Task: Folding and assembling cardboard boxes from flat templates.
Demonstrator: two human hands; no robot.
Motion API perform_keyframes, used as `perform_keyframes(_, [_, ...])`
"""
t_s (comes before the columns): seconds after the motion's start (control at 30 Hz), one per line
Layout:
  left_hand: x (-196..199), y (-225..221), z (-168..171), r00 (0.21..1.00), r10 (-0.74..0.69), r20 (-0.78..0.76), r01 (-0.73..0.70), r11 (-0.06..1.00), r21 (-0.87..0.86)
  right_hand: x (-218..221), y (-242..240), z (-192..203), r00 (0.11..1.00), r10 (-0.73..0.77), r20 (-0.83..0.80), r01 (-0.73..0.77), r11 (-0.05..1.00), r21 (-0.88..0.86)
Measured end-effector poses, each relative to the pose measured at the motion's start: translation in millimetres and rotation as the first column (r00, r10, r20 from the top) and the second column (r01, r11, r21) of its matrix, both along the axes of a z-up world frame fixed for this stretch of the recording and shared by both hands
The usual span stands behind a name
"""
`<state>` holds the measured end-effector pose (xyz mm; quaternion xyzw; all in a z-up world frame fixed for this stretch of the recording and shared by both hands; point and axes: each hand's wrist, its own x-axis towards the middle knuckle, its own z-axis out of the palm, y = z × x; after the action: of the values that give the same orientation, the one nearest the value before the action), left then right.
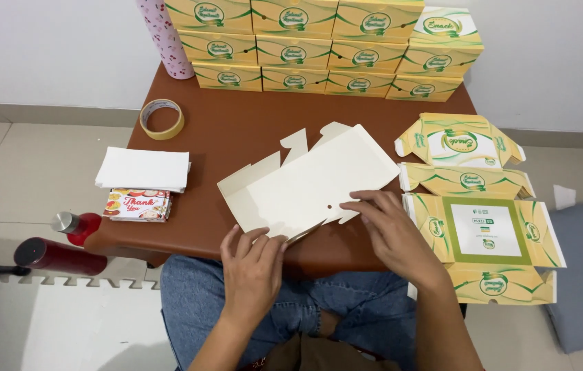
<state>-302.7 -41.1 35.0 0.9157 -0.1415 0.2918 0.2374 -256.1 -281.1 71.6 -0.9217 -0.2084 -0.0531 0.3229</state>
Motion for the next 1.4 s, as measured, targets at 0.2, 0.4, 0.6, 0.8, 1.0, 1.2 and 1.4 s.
perform_keyframes(0.2, [3, -3, -5, 1.000, 0.029, 0.002, -0.029, 0.999, 0.016, 4, -3, -27, 0.979, -0.202, -0.017, 0.201, 0.979, -0.045])
perform_keyframes(0.4, [1, -2, 1, 1.000, 0.013, -0.018, -0.013, 1.000, -0.001, 2, 10, -20, 0.977, -0.112, 0.179, 0.094, 0.990, 0.108])
perform_keyframes(0.6, [2, 0, -2, 0.999, 0.010, -0.052, -0.010, 1.000, 0.010, -4, 29, -23, 0.936, -0.030, 0.351, -0.003, 0.996, 0.093])
perform_keyframes(0.8, [3, 3, -3, 0.998, -0.014, -0.058, 0.015, 1.000, 0.017, -4, 35, -27, 0.902, -0.174, 0.395, 0.101, 0.975, 0.198])
perform_keyframes(1.0, [3, 5, -3, 0.995, -0.045, -0.094, 0.045, 0.999, 0.006, -3, 41, -27, 0.903, -0.011, 0.430, -0.046, 0.991, 0.123])
perform_keyframes(1.2, [5, 8, -3, 0.991, -0.104, -0.085, 0.104, 0.995, -0.009, 0, 43, -20, 0.890, 0.070, 0.451, -0.099, 0.994, 0.043])
perform_keyframes(1.4, [7, 11, -1, 0.986, -0.126, -0.106, 0.127, 0.992, 0.002, 7, 27, -11, 0.922, 0.134, 0.362, -0.156, 0.987, 0.032])
